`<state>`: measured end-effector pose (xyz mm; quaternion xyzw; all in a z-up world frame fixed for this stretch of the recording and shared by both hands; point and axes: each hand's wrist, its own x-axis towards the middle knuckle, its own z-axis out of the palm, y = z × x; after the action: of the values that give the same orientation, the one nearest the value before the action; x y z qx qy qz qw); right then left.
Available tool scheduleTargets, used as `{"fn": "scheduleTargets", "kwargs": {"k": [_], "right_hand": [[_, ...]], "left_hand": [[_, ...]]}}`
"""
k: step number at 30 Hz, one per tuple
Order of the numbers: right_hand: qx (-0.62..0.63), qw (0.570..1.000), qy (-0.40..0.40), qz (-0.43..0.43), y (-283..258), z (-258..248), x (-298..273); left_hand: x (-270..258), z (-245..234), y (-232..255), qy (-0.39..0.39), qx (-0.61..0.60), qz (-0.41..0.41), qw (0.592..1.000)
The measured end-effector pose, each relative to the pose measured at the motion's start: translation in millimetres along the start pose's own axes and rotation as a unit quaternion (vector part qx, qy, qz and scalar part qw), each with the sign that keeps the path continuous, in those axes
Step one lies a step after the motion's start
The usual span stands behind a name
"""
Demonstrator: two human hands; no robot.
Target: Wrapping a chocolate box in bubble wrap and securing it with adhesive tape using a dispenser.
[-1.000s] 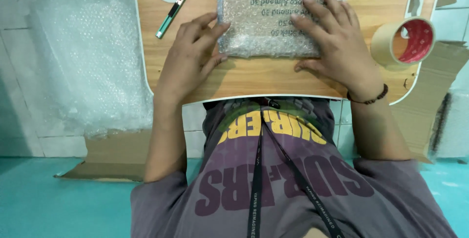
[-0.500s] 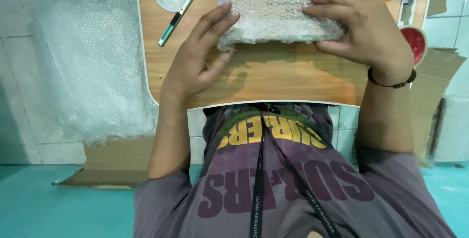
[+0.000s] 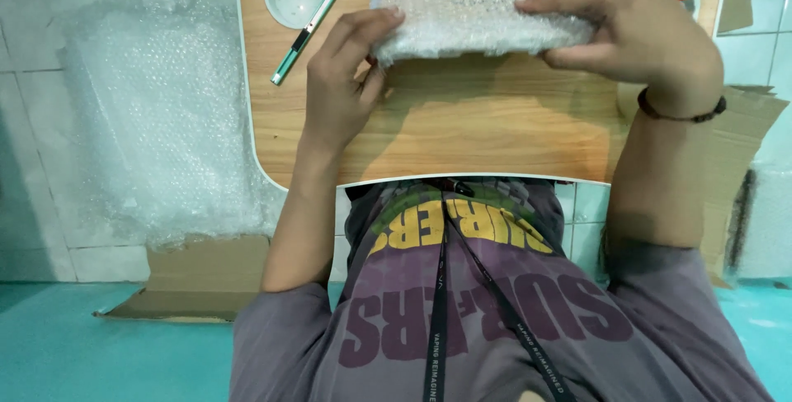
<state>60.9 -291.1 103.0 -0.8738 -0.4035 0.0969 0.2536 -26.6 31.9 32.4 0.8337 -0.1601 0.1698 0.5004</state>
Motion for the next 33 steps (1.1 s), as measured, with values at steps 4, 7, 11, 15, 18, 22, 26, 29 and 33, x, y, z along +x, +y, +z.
{"fn": "scheduleTargets", "kwargs": {"k": [4, 7, 11, 15, 18, 22, 26, 29, 33], "right_hand": [[0.036, 0.999, 0.020, 0.025, -2.0, -10.5, 3.4], [0.027, 0.997, 0.048, 0.060, -3.1, -9.3, -3.3], [0.032, 0.997, 0.063, -0.008, -10.8, -12.3, -6.9], [0.038, 0.998, 0.046, 0.000, -16.1, -14.2, -10.8], [0.061, 0.997, 0.036, 0.018, -15.4, -11.7, -12.5], [0.109, 0.992, 0.013, 0.061, 2.1, 2.2, -13.6], [0.136, 0.988, -0.006, 0.068, 11.8, 14.9, -16.2], [0.169, 0.984, 0.003, 0.057, 10.8, 23.0, -14.4], [0.158, 0.982, 0.001, 0.100, 6.7, 34.8, -11.8]], "left_hand": [[10.2, -6.2, 4.9, -0.013, -0.042, -0.001, 0.999], [17.2, -9.3, 9.6, -0.001, -0.025, 0.009, 1.000], [19.9, -7.0, 16.0, 0.028, -0.049, 0.017, 0.998], [22.7, -3.7, 29.3, 0.070, -0.038, -0.006, 0.997], [20.8, 2.0, 28.6, 0.074, -0.049, -0.046, 0.995], [15.3, -1.3, 24.6, -0.002, -0.220, -0.091, 0.971], [8.2, -2.6, 12.5, -0.038, -0.225, -0.096, 0.969], [12.2, -0.9, 20.1, -0.003, -0.133, -0.150, 0.980], [17.3, 3.9, 20.4, 0.021, -0.058, -0.191, 0.980]]}}
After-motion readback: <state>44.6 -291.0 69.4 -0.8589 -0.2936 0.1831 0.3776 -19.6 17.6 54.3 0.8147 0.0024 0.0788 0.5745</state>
